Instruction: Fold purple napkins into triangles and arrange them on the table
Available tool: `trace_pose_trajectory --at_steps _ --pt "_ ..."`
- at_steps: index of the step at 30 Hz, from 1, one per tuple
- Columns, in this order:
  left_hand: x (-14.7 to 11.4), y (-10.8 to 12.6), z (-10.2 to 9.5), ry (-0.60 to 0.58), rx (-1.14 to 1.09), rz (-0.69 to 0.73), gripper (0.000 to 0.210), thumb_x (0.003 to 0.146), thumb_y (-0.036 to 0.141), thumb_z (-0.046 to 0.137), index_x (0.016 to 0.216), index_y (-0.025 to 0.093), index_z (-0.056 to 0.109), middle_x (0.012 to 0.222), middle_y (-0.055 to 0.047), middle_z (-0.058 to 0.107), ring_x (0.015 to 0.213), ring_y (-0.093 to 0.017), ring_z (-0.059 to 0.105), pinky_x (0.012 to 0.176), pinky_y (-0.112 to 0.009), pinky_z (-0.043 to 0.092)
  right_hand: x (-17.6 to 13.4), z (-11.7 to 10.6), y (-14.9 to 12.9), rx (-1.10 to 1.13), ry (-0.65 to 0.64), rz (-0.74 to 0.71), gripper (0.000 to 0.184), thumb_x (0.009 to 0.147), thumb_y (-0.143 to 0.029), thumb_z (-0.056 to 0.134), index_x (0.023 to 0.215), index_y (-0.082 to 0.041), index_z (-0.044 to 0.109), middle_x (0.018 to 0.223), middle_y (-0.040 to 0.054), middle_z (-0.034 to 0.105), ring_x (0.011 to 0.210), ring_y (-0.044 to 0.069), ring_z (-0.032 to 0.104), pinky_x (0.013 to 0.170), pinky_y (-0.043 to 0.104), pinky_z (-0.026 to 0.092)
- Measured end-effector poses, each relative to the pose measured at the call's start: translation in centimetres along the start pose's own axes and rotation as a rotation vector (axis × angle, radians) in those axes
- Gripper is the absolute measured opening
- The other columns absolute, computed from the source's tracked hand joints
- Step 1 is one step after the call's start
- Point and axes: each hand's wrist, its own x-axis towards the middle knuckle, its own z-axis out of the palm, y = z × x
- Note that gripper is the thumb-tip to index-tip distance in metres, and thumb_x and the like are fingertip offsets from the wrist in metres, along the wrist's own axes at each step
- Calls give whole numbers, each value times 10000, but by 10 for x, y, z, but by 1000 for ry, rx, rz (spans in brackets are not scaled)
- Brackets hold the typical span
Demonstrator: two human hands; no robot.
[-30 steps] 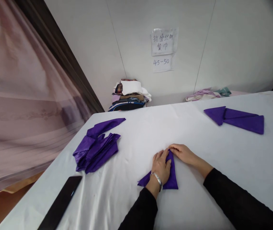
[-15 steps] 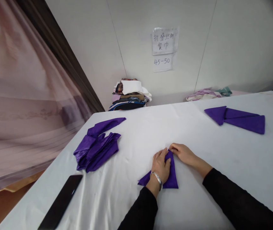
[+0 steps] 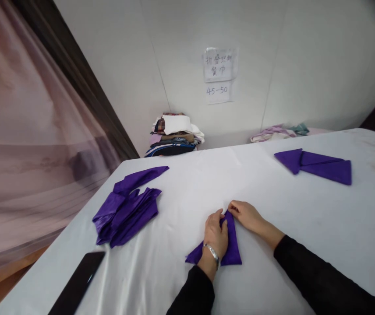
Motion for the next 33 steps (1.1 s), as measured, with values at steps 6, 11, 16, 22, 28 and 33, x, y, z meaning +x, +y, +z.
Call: trace_pose_trajectory --at_steps 6,11,16,22,28,33 --pt "4 -8 -1 11 -22 -28 336 810 207 431 1129 167 528 938 -66 624 909 -184 577 872 -405 461 2 2 -7 -91 40 16 108 828 -253 485 789 -220 580 768 -8 630 708 139 550 630 233 340" --pt "6 -18 1 41 -9 -40 363 806 272 412 1111 135 553 886 -78 634 846 -203 596 827 -415 485 4 3 -12 -171 53 36 111 836 -261 495 818 -222 598 816 -3 647 751 144 562 643 233 336" --pt "9 -32 4 78 33 9 380 807 310 392 1079 115 574 840 -86 651 799 -213 605 789 -410 499 6 6 -11 -191 95 24 94 819 -304 549 804 -224 597 812 -11 649 751 147 560 640 232 336" --pt "10 -44 2 99 146 72 351 803 308 409 1040 132 598 767 -72 669 745 -216 612 732 -391 497 7 10 -8 -205 144 13 90 817 -308 565 795 -225 592 807 -19 643 747 143 559 640 228 338" --pt "-1 -30 -13 52 313 47 327 834 252 391 1086 152 574 792 -59 667 785 -216 600 744 -383 463 7 8 -4 -220 159 -29 129 829 -343 551 807 -224 596 835 -6 626 786 146 553 661 229 349" --pt "-18 -5 -30 -10 419 -59 312 848 170 372 1093 142 563 882 -77 651 874 -217 568 800 -377 441 4 9 2 -210 130 -22 167 854 -333 481 784 -226 588 818 8 613 797 159 553 675 247 360"
